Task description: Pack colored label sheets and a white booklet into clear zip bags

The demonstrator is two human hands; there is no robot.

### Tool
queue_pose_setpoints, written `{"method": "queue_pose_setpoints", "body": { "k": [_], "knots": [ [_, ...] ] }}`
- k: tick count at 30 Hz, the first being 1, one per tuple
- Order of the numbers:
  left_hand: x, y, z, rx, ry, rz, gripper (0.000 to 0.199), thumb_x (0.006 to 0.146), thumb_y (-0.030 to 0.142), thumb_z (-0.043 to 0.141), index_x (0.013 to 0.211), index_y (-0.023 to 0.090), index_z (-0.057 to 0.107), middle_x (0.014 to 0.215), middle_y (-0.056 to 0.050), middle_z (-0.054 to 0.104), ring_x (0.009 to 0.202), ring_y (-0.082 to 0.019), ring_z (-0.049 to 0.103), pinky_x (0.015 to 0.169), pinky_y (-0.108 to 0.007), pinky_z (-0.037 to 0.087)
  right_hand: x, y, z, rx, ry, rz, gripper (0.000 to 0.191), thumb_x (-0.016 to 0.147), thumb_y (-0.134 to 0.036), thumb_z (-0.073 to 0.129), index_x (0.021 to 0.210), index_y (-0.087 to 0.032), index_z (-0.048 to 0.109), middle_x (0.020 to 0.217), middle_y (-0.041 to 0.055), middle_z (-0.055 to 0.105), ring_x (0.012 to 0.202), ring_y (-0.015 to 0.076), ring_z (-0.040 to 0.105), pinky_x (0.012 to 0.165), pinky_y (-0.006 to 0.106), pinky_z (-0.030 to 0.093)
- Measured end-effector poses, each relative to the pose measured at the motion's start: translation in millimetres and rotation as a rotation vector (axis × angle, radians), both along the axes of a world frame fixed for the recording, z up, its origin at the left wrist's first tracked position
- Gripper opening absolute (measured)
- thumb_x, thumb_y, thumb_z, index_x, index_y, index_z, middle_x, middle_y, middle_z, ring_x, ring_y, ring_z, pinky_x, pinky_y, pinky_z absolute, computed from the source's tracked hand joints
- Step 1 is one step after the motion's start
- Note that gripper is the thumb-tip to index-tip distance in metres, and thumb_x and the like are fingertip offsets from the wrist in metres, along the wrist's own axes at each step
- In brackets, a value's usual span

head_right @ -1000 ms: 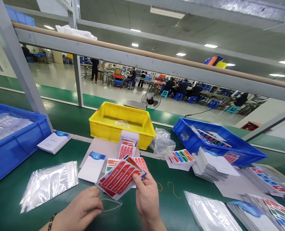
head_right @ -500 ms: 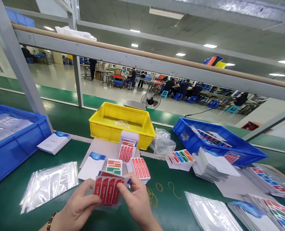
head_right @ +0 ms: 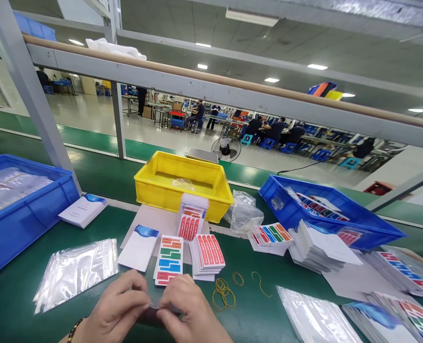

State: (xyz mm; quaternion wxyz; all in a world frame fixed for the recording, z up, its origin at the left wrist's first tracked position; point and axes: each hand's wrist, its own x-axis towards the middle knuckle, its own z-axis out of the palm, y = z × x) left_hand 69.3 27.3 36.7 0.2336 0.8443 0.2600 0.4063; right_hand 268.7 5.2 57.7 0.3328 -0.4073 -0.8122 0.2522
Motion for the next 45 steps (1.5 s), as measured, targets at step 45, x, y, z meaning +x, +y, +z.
{"method": "queue_pose_setpoints", "body": {
  "k": [45],
  "knots": [
    [-68, 40, -32.7, -0.444, 0.423, 0.708, 0.03, 0.088, 0.032, 0.027, 0.074, 0.022, 0.052, 0.07, -0.004, 0.065, 0.065, -0.021, 0.061, 0.057, -0.028, 0.043, 38, 100, 23.3, 0.382, -0.051, -0.435, 0.017, 0.088, -0.022, 0.044, 0.078, -0.02, 0.057, 0.08, 0.004, 0.054, 0.079, 0.0194, 0.05, 0.072, 0.033, 0.04]
  ]
}}
